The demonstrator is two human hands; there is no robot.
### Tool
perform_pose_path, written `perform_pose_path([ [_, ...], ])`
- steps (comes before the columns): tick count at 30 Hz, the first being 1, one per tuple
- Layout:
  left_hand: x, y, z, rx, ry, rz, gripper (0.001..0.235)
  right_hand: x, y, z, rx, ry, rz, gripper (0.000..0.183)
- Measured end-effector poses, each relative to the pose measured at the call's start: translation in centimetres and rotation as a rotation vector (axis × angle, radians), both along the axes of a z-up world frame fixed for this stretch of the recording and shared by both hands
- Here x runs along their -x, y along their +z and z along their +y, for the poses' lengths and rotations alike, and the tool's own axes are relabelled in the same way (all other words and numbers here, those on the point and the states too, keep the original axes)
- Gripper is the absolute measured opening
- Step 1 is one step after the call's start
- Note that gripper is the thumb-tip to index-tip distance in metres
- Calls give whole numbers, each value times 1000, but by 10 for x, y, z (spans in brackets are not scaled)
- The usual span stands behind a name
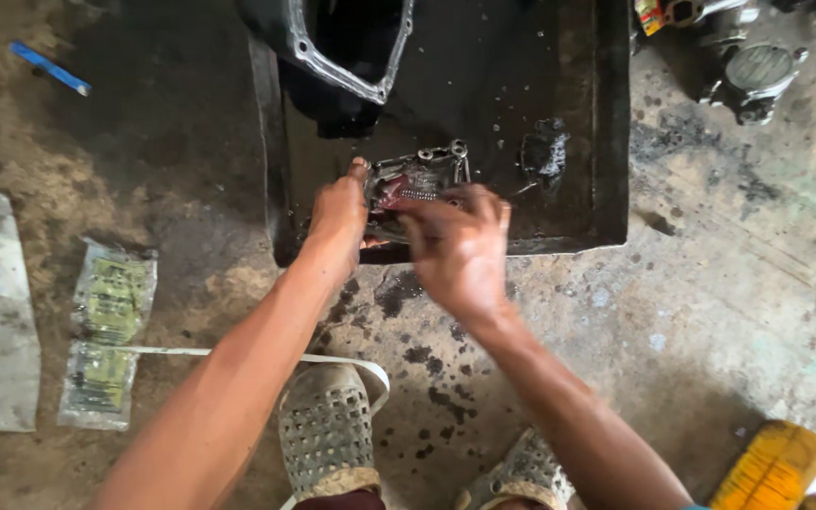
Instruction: The person scrubs a metal engine casing with a wire brush and a rag while it sits in a black tray filled with dark liquid. They repeatedly dip the brush into the liquid and scrub various surfaces of the part, including the bolt holes and flat faces.
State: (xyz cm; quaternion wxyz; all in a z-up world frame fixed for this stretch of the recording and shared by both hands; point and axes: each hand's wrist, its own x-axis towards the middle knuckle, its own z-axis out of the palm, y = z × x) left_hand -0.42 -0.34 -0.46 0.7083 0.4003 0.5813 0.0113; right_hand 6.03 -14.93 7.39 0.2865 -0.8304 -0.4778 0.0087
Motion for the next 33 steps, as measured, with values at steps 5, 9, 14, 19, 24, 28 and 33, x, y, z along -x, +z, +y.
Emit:
perform_pose_path([
  [5, -2, 20, 4, 98, 81, -79, 49, -18, 27, 2, 13, -16, 163, 16],
  [9, -7, 49, -7, 115, 107, -87, 65, -38, 53, -17, 105, 49, 333, 13],
  [14, -19, 128, -19, 82, 146, -393, 64, -55, 104, -19, 32, 42, 207, 13],
  [19, -24, 202, -25, 4, 159, -621, 71, -52, 158, -31, -64, 88, -80, 14],
  [24, -21, 231, -42, -48, 205, -746, 71, -46, 176, -40, -155, 100, -129, 10],
  [28, -19, 236, -43, -103, 229, -843, 74, -31, 186, -44, -163, 52, -250, 12],
  [33, -17, 234, -45, -184, 274, -702, 68, -28, 183, -40, -167, 118, -381, 13],
])
